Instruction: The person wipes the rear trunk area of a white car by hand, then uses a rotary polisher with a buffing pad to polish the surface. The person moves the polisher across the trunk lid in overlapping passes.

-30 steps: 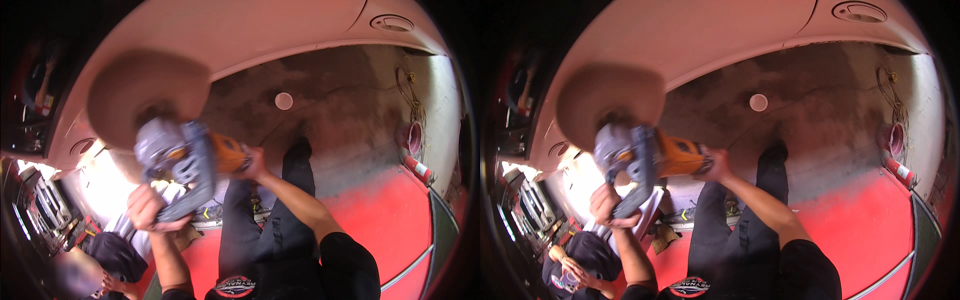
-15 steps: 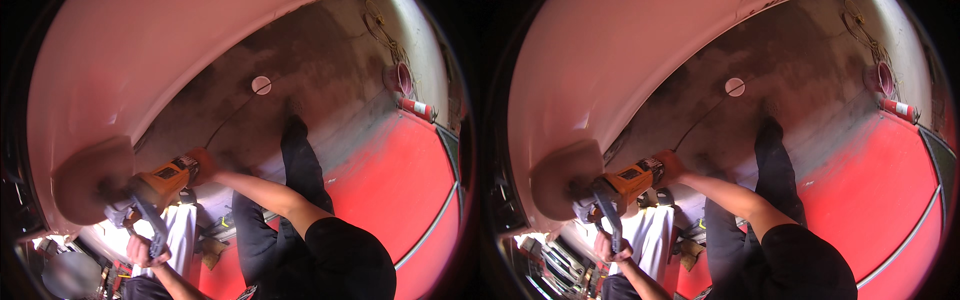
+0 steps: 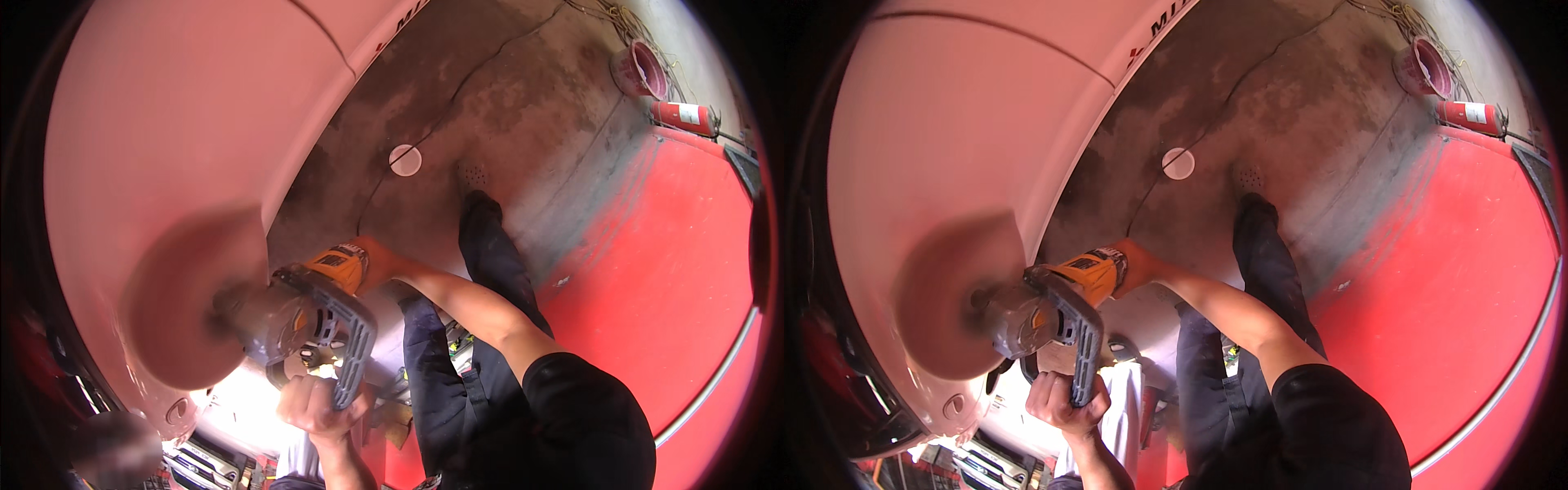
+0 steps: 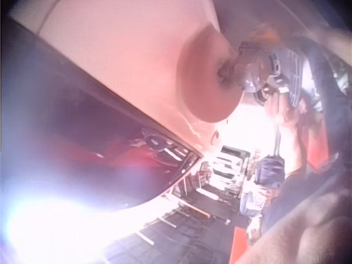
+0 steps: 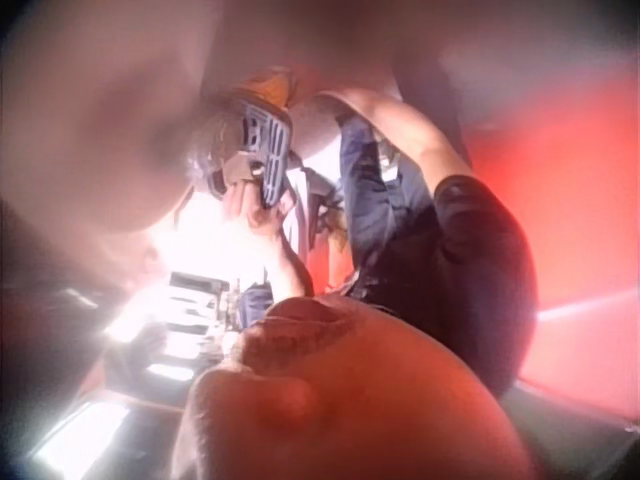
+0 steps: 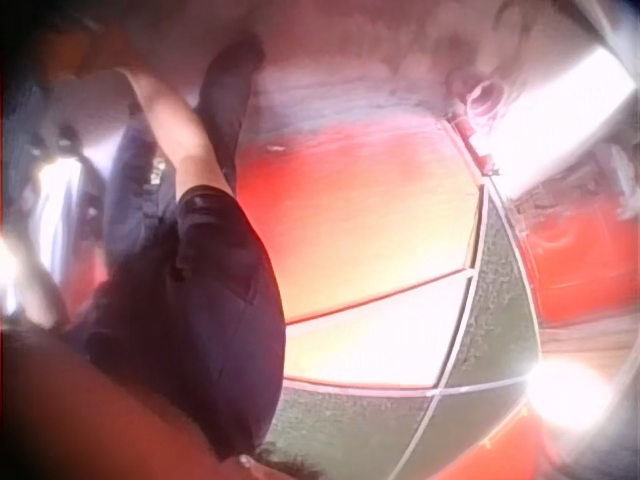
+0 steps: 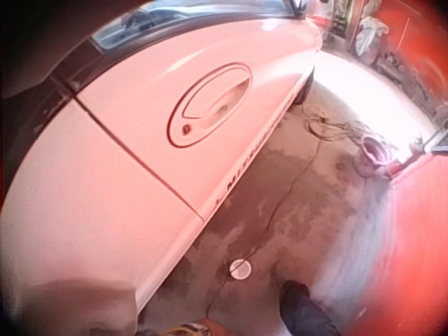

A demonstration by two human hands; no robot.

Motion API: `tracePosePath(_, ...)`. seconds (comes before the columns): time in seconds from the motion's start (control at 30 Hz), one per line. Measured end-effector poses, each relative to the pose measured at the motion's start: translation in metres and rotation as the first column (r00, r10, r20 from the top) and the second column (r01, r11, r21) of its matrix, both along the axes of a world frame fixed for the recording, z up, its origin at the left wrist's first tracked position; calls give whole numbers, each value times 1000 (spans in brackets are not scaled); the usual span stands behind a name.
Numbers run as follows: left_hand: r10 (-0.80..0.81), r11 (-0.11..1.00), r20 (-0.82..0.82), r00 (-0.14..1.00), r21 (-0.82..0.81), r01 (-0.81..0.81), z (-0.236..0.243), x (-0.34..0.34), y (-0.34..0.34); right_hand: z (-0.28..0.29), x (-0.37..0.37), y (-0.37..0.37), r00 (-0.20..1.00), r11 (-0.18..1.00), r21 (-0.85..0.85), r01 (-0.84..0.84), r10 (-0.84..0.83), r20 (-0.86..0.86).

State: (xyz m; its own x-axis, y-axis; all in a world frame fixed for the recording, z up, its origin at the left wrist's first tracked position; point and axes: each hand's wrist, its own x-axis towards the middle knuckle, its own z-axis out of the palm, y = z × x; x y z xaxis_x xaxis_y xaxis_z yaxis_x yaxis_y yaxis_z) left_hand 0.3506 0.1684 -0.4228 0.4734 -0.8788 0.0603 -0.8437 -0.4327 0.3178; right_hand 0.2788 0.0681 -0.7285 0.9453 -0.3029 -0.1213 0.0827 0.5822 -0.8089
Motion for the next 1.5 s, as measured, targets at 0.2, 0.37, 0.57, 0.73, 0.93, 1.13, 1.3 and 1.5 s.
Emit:
tracePosePath(0.2, 9, 998, -58, 998, 64, -6, -2, -18, -69, -22, -22, -38, 998, 999, 35, -1, 3, -67)
tracePosePath(0.37, 21, 991, -92, 996, 132, -9, 3, -32, -118, -51, -27, -59, 999, 999, 17, -37, 37, 1)
tracePosePath(0.57, 7, 987, -91, 996, 158, 8, 4, -46, -164, -63, -38, -78, 993, 994, -3, 114, -114, 26)
tracePosePath(0.73, 37, 988, -96, 995, 155, -22, -2, -51, -169, -55, -42, -93, 1000, 989, 147, 16, -13, -24)
tracePosePath(0.93, 99, 964, -90, 991, 256, -73, 4, -51, -143, -41, -45, -72, 991, 992, 3, -126, 126, -34)
tracePosePath(1.13, 51, 984, -98, 994, 175, -33, 33, -41, -144, 11, -44, -51, 994, 984, 169, 56, -39, -97)
tracePosePath(1.3, 4, 997, -103, 995, 75, 3, 88, -22, -152, 97, -63, -98, 982, 993, 22, 120, -115, -151)
tracePosePath(1.5, 136, 971, 57, 989, -206, -121, 117, -17, -133, 181, -85, -120, 931, 938, -342, -54, -76, -357)
